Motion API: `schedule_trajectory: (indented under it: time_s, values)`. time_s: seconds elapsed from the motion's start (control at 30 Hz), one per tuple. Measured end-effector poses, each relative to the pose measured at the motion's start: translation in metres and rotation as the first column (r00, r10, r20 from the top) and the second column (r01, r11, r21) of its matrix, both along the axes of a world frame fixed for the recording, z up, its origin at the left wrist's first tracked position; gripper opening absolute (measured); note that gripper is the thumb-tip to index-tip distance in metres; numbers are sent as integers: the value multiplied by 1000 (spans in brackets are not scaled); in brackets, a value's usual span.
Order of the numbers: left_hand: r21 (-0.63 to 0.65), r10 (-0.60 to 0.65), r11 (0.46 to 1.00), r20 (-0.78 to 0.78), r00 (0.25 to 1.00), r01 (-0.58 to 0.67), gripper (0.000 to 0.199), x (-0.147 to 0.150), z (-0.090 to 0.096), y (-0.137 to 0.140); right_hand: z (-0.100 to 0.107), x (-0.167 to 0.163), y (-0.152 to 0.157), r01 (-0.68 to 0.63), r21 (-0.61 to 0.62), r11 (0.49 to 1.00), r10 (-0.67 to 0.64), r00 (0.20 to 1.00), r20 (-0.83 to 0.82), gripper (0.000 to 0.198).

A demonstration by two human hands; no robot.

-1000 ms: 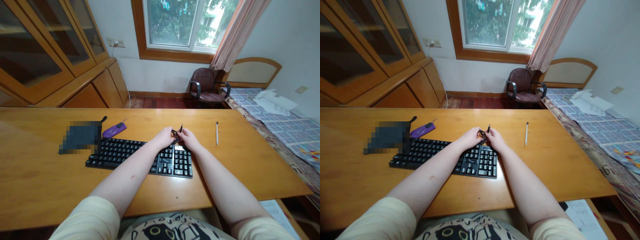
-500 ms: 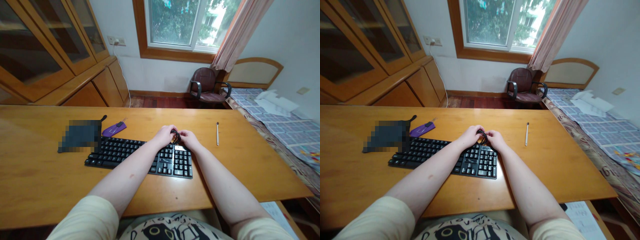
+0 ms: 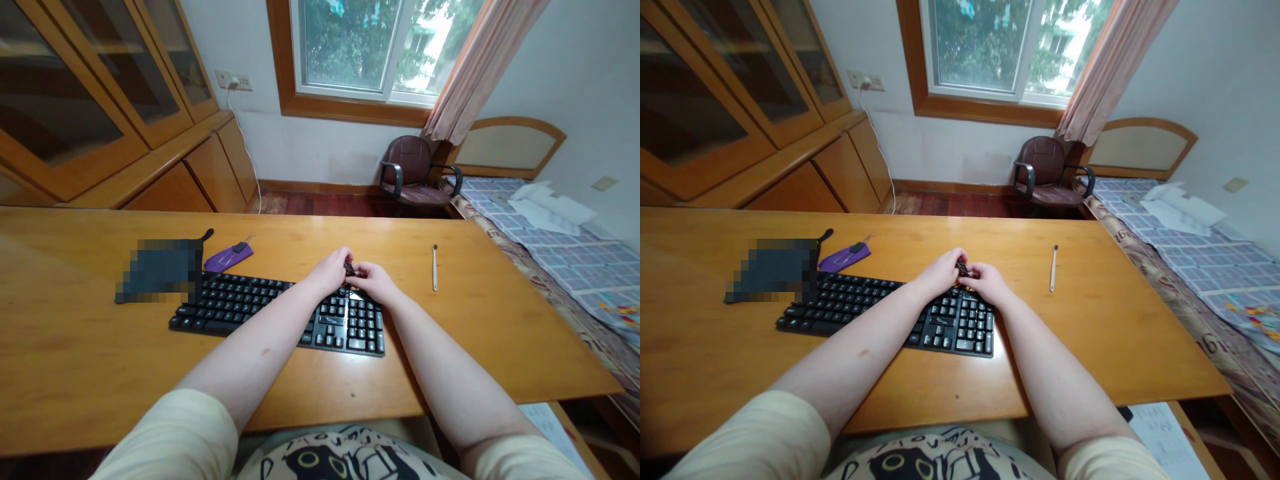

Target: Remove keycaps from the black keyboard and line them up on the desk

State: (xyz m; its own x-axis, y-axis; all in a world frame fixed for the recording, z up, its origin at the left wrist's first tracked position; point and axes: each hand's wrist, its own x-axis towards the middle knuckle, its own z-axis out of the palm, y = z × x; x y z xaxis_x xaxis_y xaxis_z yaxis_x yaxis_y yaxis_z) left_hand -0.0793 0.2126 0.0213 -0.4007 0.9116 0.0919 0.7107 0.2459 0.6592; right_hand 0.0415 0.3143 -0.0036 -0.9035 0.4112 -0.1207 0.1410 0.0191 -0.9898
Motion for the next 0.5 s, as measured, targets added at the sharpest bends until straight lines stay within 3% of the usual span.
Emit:
schedule_trajectory:
  time_s: [0.1,0.23,0.3,0.5]
  values:
    - [48,-9,999,-39,999,11,30,1,2,-1,-4,-2,2,68,-122,990,-68,998,1,31]
    - [126,-68,989,-72,995,77,20,-2,4,-2,-7,-3,7,59,-331,942,-81,995,-51,42]
    - [131,-94,986,-85,992,105,19,-4,5,-2,-9,-3,10,48,-357,933,-77,995,-66,44]
    - [7,-10,1000,-179,984,12,27,-4,6,-2,-13,-2,18,48,-367,929,-89,991,-95,43]
